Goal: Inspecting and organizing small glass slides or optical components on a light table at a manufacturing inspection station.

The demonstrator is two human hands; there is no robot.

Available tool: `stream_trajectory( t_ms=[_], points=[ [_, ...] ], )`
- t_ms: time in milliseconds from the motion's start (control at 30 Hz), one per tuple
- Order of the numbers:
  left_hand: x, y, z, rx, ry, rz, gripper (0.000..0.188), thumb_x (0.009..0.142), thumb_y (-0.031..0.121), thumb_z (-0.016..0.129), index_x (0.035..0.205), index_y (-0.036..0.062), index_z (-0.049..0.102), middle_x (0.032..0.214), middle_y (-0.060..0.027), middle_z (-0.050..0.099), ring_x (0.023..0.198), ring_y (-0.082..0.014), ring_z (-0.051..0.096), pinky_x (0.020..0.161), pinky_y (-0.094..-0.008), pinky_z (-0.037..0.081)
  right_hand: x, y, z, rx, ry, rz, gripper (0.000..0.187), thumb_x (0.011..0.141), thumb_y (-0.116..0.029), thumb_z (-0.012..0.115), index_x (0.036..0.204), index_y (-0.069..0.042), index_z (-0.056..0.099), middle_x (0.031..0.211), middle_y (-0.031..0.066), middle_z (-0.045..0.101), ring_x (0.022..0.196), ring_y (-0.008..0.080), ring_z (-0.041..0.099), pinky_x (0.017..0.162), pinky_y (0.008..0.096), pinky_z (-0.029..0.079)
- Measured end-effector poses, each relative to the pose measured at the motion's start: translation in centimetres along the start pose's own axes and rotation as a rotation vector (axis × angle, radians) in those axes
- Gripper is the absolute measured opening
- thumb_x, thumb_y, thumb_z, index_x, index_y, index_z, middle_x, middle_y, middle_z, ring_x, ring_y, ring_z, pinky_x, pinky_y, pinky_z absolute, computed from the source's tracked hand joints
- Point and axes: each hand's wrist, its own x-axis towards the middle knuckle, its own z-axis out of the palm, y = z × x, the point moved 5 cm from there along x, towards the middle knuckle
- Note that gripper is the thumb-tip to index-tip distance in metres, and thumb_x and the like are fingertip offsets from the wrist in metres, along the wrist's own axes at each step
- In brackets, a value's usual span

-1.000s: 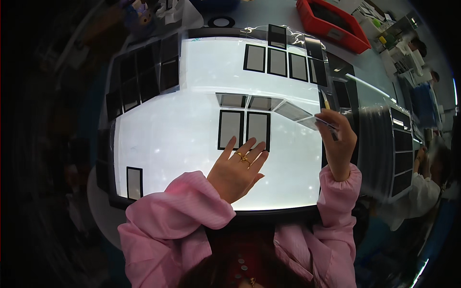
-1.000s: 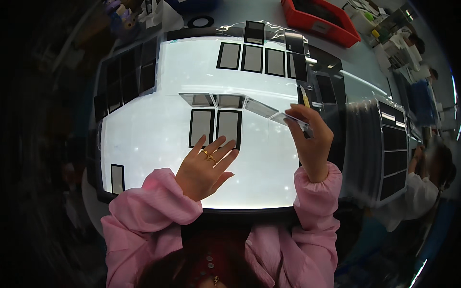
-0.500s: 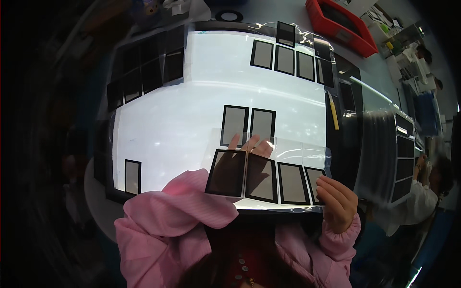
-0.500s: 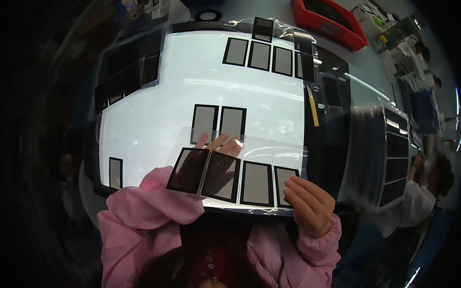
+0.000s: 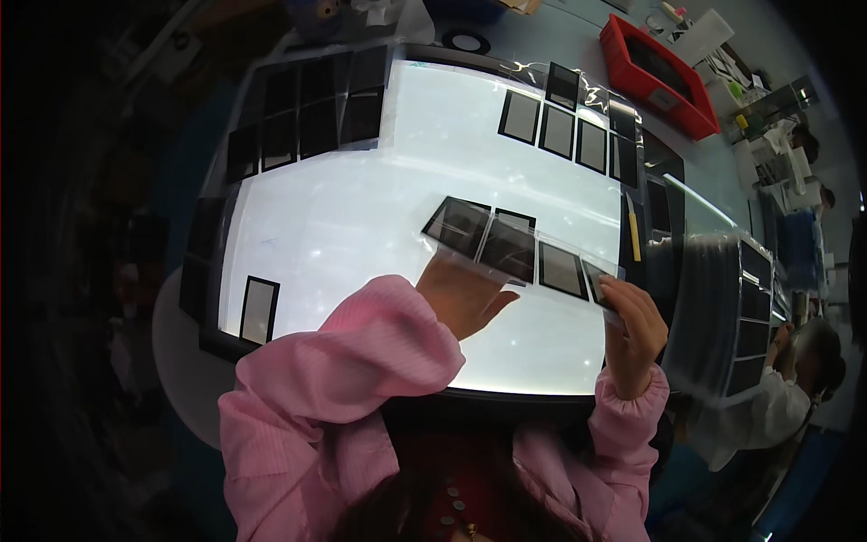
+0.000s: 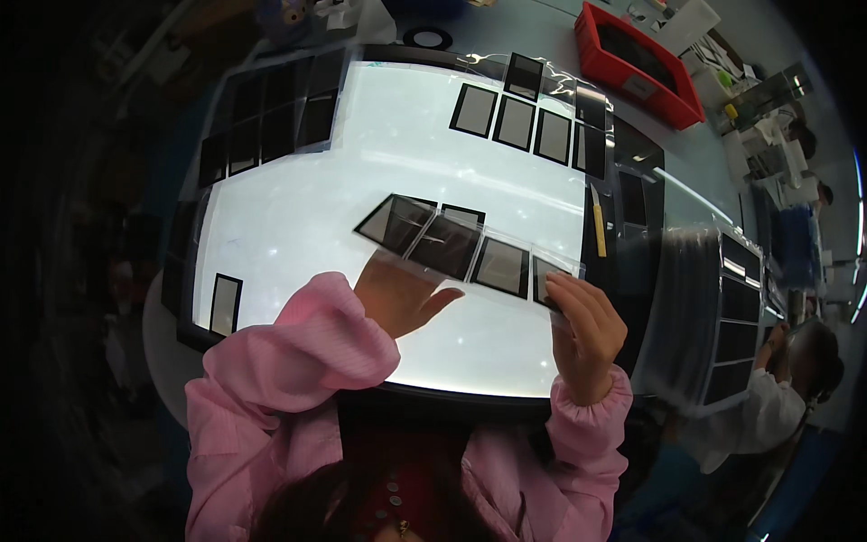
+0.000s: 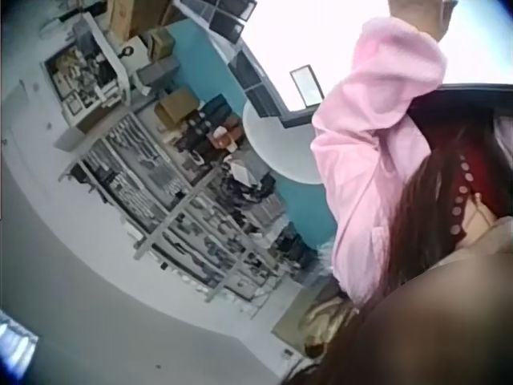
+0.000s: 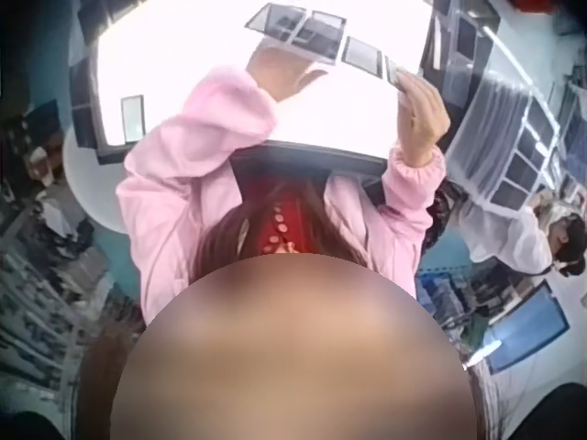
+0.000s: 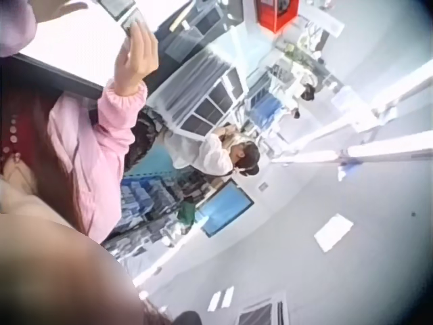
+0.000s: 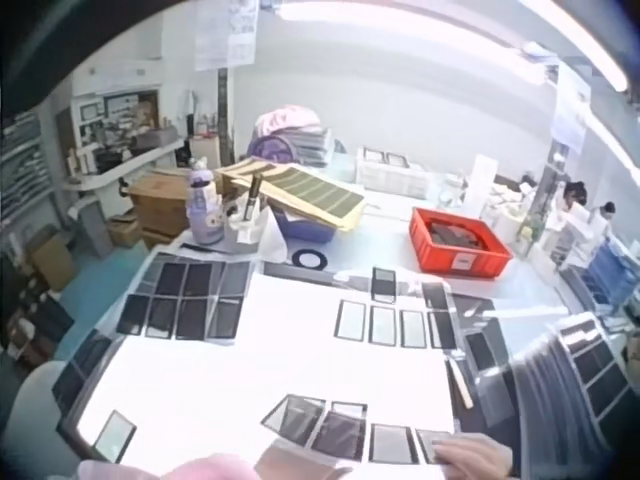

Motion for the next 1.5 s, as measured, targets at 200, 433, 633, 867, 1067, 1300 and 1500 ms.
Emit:
stream_trajectory(
  t_ms=[200,433,633,867,1067,1300,1500],
  points=[
    [2.5,1.7,-2.4,-0.010,0.339,0.199,0.037,0.089,0.026,0.070,0.123,0.0145,0.062,0.134,-0.0018,0.061,0.122,-0.0235,0.060,0.110,-0.0456,0.042,1.0,4.9,2.3,-0.023,0.160,0.158,0.012,0.089,0.002,0.070,0.100,0.003,0.068,0.086,0.0143,0.069,0.077,0.0234,0.069,0.067,0.0295,0.052],
    [7.2,7.2,-5.4,0.100,0.526,0.320,0.026,0.089,0.010,0.065,0.114,0.0166,0.068,0.114,-0.0019,0.070,0.107,-0.0191,0.067,0.096,-0.0379,0.050,1.0,3.1,1.7,-0.030,0.247,0.018,0.023,0.080,0.007,0.074,0.100,-0.001,0.069,0.087,0.0109,0.070,0.081,0.0292,0.067,0.070,0.0354,0.054],
    [9.2,4.8,-9.2,0.069,0.442,0.112,0.012,0.085,0.025,0.074,0.083,0.0144,0.071,0.068,-0.0020,0.068,0.064,-0.0209,0.068,0.056,-0.0326,0.051,-0.8,6.3,1.5,0.370,0.344,0.308,0.057,0.087,-0.023,0.077,0.134,-0.003,0.052,0.131,0.0178,0.058,0.119,0.0320,0.057,0.102,0.0417,0.045],
    [4.7,-2.2,-15.3,-1.410,0.755,-0.266,0.016,0.094,0.010,0.071,0.108,0.0035,0.066,0.094,-0.0049,0.072,0.080,-0.0116,0.069,0.070,-0.0234,0.055,-0.3,5.0,4.8,1.220,-0.130,0.565,0.085,0.089,-0.044,0.075,0.151,-0.004,0.033,0.138,0.0213,0.055,0.124,0.0311,0.059,0.104,0.0430,0.047],
    [-5.1,-5.4,-8.9,-1.439,0.735,-0.605,0.022,0.093,0.005,0.067,0.114,0.0048,0.061,0.105,-0.0089,0.070,0.088,-0.0214,0.073,0.064,-0.0311,0.061,2.2,8.4,5.4,1.136,-0.049,0.791,0.015,0.098,-0.018,0.066,0.105,-0.004,0.065,0.083,0.0076,0.070,0.061,0.0067,0.059,0.055,0.0228,0.048],
    [-13.6,-7.2,-4.9,-1.215,-0.139,-0.806,0.018,0.097,0.011,0.063,0.111,0.0038,0.053,0.073,-0.0037,0.063,0.058,-0.0120,0.063,0.048,-0.0236,0.051,4.0,10.4,7.6,0.215,-0.220,0.525,0.016,0.093,-0.016,0.069,0.097,-0.001,0.069,0.077,0.0074,0.068,0.059,0.0118,0.059,0.056,0.0283,0.046],
    [-7.8,-2.6,-9.0,-0.497,0.259,-0.347,0.028,0.087,0.001,0.070,0.114,0.0051,0.062,0.080,-0.0060,0.064,0.073,-0.0153,0.065,0.070,-0.0283,0.052,4.1,8.7,7.2,0.003,-0.095,0.327,0.010,0.090,-0.014,0.071,0.097,-0.007,0.070,0.094,0.0057,0.067,0.068,0.0176,0.062,0.063,0.0289,0.049]
  ],
)
